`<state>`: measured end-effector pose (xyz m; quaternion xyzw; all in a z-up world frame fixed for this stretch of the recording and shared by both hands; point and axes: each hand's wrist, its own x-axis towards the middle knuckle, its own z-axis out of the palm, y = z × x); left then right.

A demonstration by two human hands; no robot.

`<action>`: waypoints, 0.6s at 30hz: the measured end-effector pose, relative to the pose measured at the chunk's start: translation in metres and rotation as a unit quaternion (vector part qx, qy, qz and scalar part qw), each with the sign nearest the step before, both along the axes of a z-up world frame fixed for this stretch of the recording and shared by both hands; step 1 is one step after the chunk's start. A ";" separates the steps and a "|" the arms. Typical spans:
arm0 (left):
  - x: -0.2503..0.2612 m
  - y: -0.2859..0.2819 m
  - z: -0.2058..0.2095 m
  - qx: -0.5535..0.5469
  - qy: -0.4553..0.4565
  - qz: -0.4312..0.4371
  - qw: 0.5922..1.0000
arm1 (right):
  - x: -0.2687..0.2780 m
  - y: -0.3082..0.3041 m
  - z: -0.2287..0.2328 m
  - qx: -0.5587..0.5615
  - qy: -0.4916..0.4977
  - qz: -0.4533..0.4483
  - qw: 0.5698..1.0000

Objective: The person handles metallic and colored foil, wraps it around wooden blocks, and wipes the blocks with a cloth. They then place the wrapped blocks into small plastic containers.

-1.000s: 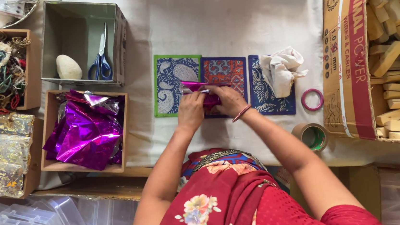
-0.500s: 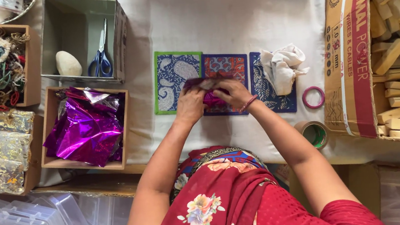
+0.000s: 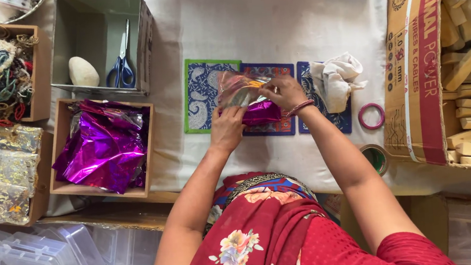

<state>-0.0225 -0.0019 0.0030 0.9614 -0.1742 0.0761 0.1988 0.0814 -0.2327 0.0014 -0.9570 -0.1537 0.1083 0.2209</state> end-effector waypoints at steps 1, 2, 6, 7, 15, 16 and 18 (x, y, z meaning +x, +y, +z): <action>0.000 0.000 0.000 -0.001 0.001 0.001 1.000 | -0.002 -0.002 0.000 -0.001 0.001 0.001 1.000; 0.001 0.000 0.001 0.000 0.013 -0.001 1.000 | -0.004 -0.003 0.000 0.076 0.089 -0.030 0.993; 0.006 -0.001 0.004 0.004 0.043 -0.001 0.999 | -0.005 -0.016 -0.012 0.251 0.233 -0.104 0.934; 0.008 0.000 -0.006 0.004 0.043 -0.001 0.999 | -0.005 -0.016 -0.011 0.251 0.233 -0.104 0.934; 0.011 0.000 0.010 0.017 0.054 -0.004 0.998 | -0.006 -0.020 -0.038 0.315 0.173 -0.163 0.919; 0.012 -0.001 0.011 0.017 0.055 -0.004 0.998 | -0.008 -0.019 -0.036 0.315 0.173 -0.163 0.919; 0.013 -0.001 0.014 0.002 0.072 0.000 0.997 | -0.013 -0.017 -0.031 0.224 0.075 -0.191 0.953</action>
